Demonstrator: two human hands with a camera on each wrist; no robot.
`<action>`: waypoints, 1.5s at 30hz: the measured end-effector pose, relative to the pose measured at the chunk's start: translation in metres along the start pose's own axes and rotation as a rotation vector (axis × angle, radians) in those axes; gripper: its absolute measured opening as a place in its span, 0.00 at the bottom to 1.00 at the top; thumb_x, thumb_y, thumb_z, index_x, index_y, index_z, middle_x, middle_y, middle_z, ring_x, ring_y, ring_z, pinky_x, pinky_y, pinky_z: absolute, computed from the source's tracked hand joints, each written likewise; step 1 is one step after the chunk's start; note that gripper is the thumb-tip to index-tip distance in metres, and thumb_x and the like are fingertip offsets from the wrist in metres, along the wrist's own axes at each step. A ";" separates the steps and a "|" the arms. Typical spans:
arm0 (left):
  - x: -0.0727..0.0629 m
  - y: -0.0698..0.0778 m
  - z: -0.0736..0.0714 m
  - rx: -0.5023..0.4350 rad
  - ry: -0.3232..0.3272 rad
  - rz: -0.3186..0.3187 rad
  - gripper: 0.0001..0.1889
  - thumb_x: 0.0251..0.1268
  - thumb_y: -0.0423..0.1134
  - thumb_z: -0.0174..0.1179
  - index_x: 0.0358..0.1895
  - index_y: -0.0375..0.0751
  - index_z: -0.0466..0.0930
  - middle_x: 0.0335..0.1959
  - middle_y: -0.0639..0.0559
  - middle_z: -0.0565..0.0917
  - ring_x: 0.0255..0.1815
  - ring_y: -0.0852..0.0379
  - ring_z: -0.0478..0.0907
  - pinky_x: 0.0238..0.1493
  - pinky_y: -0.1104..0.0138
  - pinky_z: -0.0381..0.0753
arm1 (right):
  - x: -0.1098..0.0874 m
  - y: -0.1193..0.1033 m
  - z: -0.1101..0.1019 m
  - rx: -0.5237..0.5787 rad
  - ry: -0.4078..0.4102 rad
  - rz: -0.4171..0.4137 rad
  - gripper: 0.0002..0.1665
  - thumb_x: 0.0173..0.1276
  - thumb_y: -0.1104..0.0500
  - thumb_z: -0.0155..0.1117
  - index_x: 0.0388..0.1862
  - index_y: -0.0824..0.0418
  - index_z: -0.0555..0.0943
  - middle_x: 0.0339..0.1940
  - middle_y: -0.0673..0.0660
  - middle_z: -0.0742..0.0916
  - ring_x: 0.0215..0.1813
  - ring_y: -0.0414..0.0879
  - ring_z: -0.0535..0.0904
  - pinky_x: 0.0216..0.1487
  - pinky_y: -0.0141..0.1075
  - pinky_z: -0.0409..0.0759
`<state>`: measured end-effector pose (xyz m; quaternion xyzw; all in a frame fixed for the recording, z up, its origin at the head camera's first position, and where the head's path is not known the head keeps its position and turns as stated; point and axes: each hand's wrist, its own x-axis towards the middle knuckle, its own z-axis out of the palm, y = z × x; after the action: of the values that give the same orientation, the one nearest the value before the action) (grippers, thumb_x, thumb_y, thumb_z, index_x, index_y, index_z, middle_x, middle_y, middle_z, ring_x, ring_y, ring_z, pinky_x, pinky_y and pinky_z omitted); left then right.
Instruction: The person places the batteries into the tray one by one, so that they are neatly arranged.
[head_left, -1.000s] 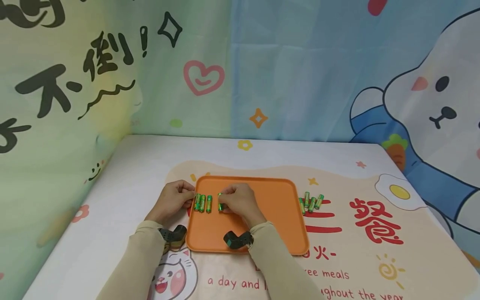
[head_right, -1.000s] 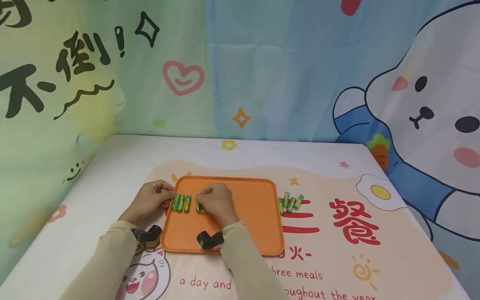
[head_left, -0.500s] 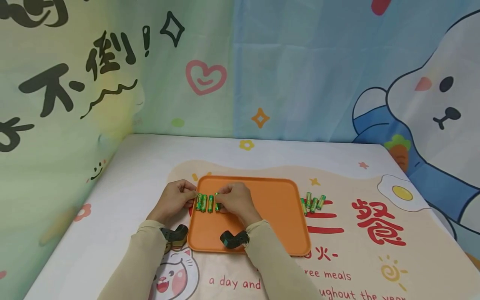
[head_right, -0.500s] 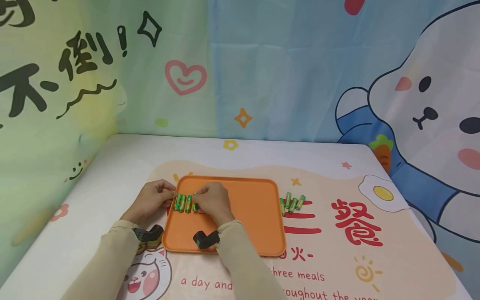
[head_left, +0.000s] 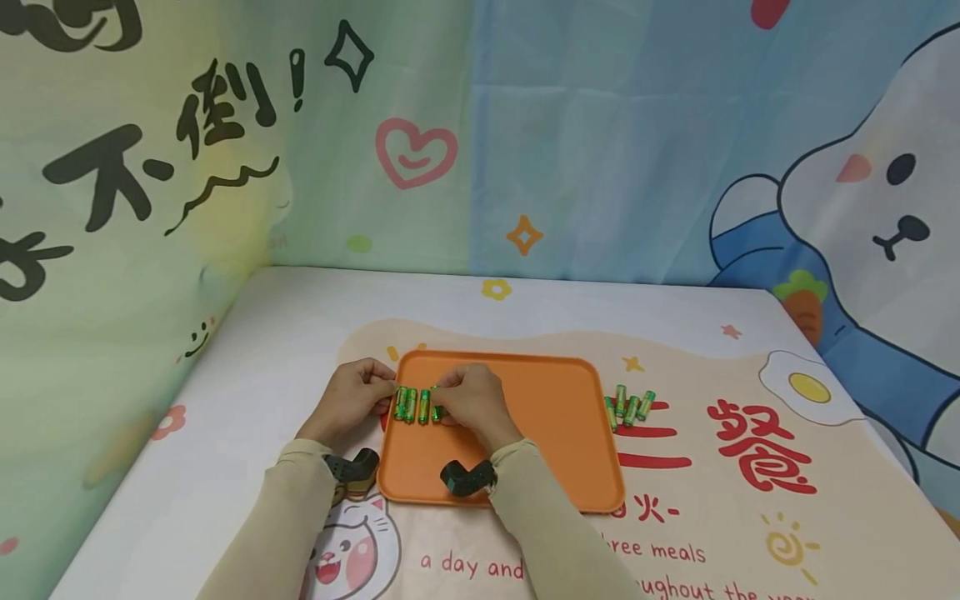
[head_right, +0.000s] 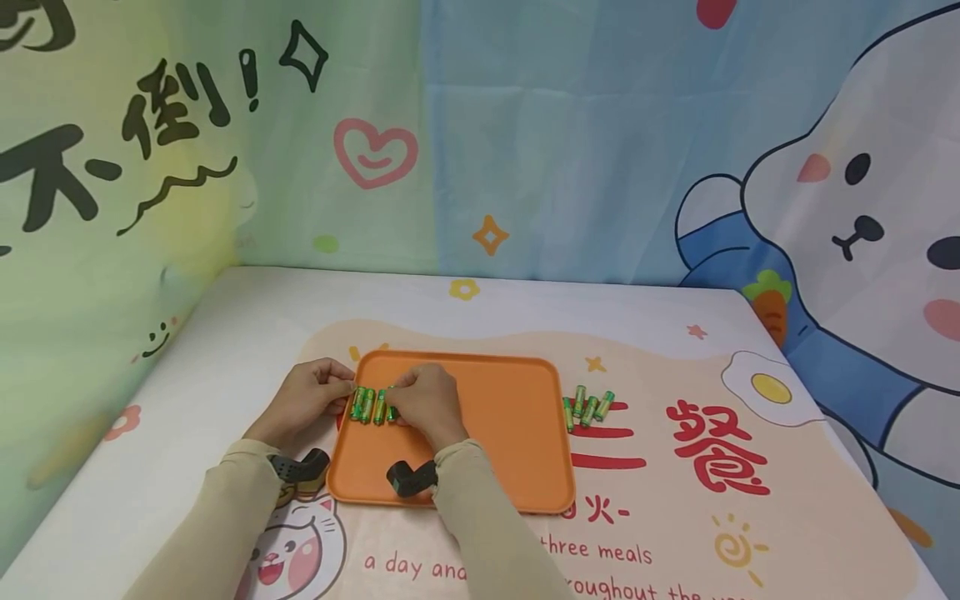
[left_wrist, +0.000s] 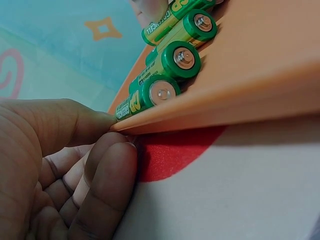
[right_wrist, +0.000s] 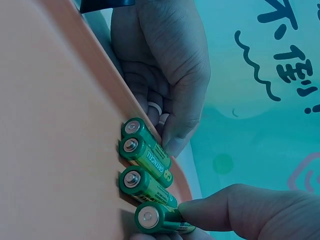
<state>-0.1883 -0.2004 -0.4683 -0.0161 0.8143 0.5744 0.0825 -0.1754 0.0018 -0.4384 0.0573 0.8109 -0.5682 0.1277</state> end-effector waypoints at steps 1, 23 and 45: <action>0.000 0.000 0.000 -0.001 -0.002 0.002 0.07 0.72 0.29 0.59 0.47 0.27 0.81 0.31 0.48 0.83 0.28 0.59 0.80 0.31 0.71 0.82 | 0.000 0.000 0.000 0.000 0.000 0.000 0.02 0.63 0.66 0.72 0.34 0.64 0.88 0.36 0.58 0.87 0.30 0.48 0.86 0.30 0.36 0.87; -0.003 0.003 -0.001 0.008 0.002 0.002 0.08 0.72 0.30 0.60 0.48 0.27 0.80 0.31 0.47 0.82 0.28 0.59 0.79 0.32 0.71 0.82 | -0.001 0.005 0.000 0.042 -0.017 -0.019 0.03 0.67 0.67 0.67 0.35 0.64 0.87 0.29 0.59 0.86 0.27 0.47 0.86 0.30 0.35 0.87; -0.002 0.002 0.001 0.031 -0.010 -0.008 0.09 0.73 0.31 0.60 0.49 0.28 0.81 0.33 0.47 0.83 0.30 0.58 0.80 0.33 0.70 0.83 | -0.007 0.023 -0.039 0.151 -0.052 -0.026 0.09 0.70 0.62 0.69 0.45 0.65 0.85 0.40 0.60 0.88 0.37 0.50 0.85 0.42 0.40 0.88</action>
<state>-0.1865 -0.1988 -0.4668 -0.0154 0.8226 0.5615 0.0890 -0.1690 0.0467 -0.4450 0.0414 0.7627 -0.6308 0.1366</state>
